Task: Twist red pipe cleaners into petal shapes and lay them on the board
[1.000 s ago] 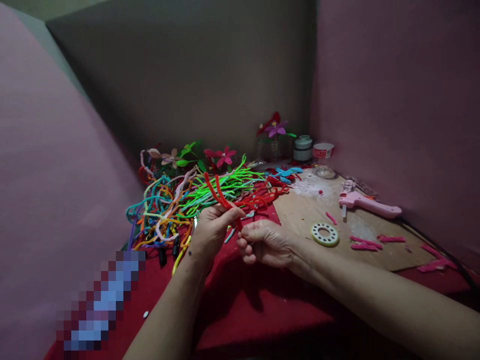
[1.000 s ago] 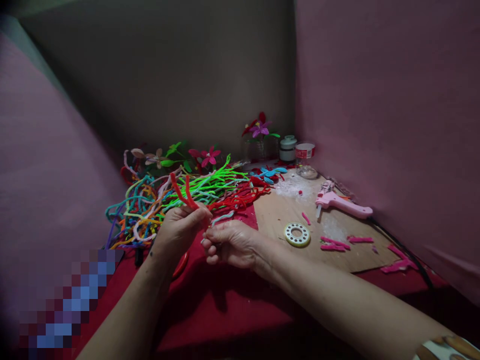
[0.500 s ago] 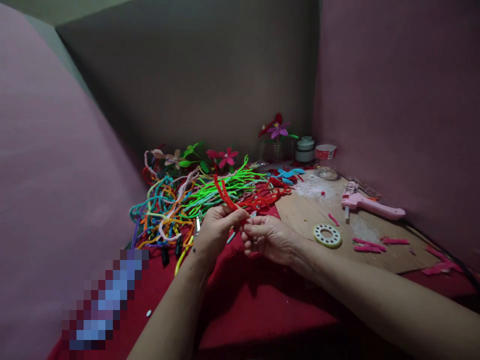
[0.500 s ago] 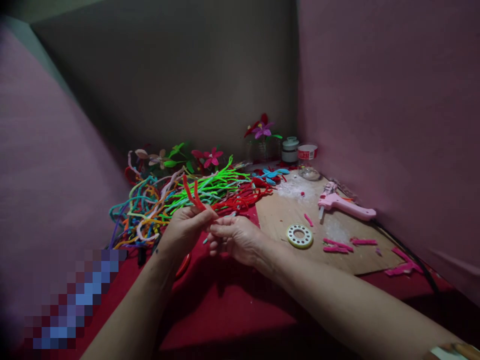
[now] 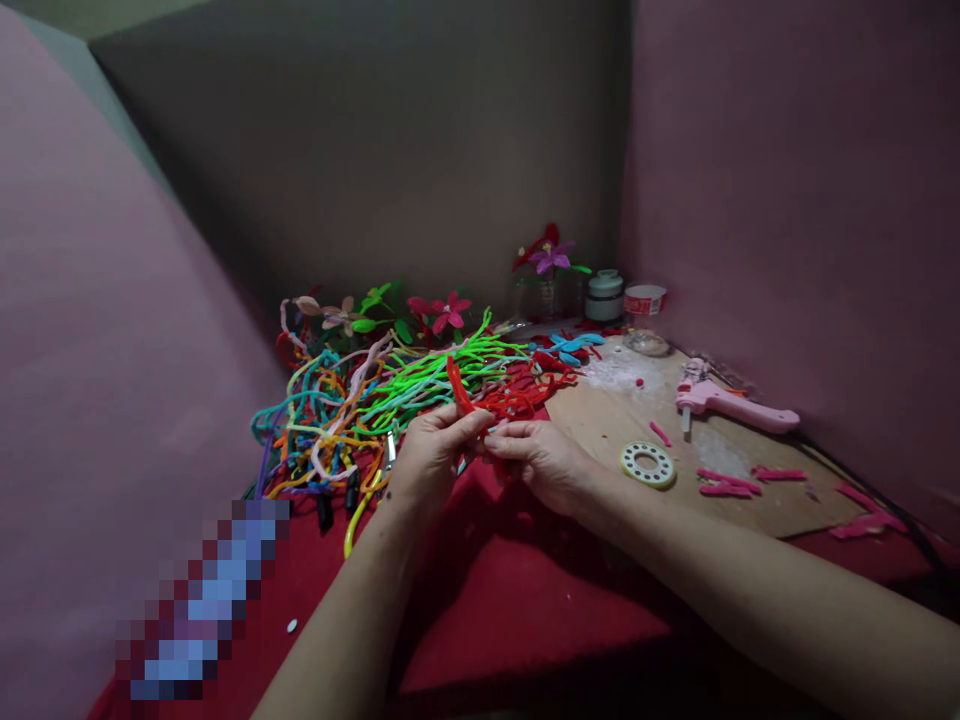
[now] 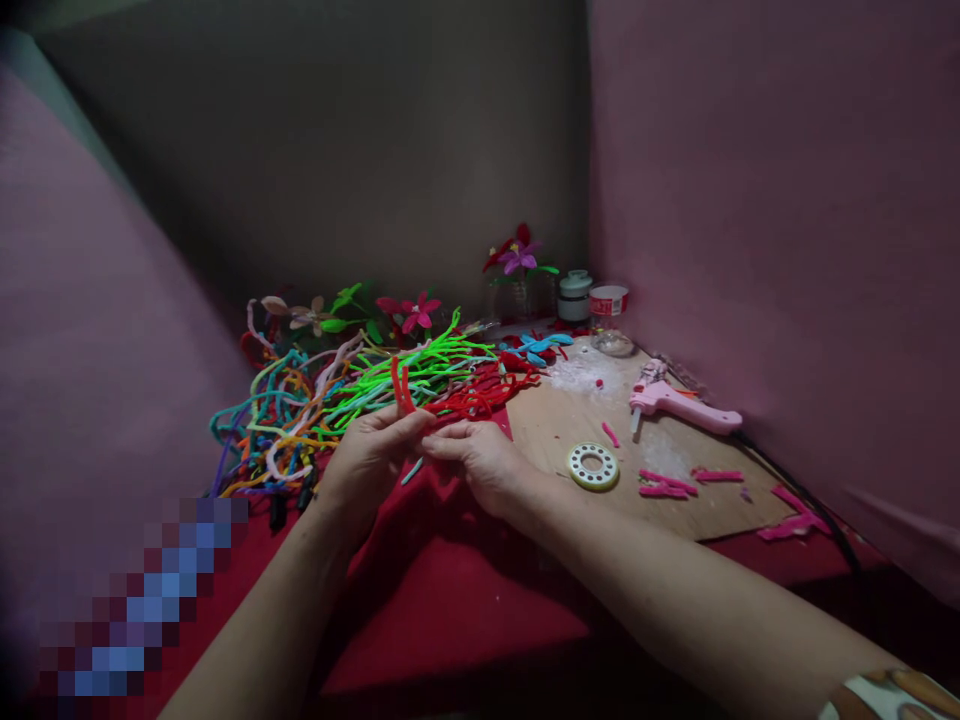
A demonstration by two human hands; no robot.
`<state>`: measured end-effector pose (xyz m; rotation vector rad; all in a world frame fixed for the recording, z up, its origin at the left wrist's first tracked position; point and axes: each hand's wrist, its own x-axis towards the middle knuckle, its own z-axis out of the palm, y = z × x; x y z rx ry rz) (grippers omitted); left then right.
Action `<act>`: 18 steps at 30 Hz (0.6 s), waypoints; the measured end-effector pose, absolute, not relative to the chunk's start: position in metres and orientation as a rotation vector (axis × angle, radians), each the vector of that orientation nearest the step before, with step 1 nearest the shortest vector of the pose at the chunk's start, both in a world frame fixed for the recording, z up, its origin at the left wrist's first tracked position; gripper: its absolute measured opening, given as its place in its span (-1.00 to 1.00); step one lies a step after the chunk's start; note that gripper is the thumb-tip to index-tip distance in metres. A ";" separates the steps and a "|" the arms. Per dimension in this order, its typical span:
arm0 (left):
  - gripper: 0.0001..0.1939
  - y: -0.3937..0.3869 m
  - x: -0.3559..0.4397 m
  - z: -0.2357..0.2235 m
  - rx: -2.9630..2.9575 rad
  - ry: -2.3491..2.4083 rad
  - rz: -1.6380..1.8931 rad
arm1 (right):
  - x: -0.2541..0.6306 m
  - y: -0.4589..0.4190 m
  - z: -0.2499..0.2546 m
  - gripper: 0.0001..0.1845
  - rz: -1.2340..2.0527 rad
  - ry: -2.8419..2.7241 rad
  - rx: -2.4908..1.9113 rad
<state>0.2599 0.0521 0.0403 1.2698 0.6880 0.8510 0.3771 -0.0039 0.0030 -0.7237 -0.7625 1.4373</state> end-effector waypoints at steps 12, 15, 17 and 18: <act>-0.79 0.057 0.258 0.037 1.466 0.745 0.830 | 0.380 -0.001 0.002 -0.80 1.393 -0.676 -0.814; -0.73 0.056 0.256 0.039 1.646 0.794 0.829 | 0.381 0.001 0.001 -0.82 1.366 -0.693 -0.821; -0.71 0.054 0.256 0.041 1.728 0.834 0.825 | 0.382 0.001 0.000 -0.85 1.341 -0.725 -0.816; -0.70 0.054 0.256 0.042 1.759 0.848 0.823 | 0.382 0.001 0.000 -0.85 1.328 -0.746 -0.818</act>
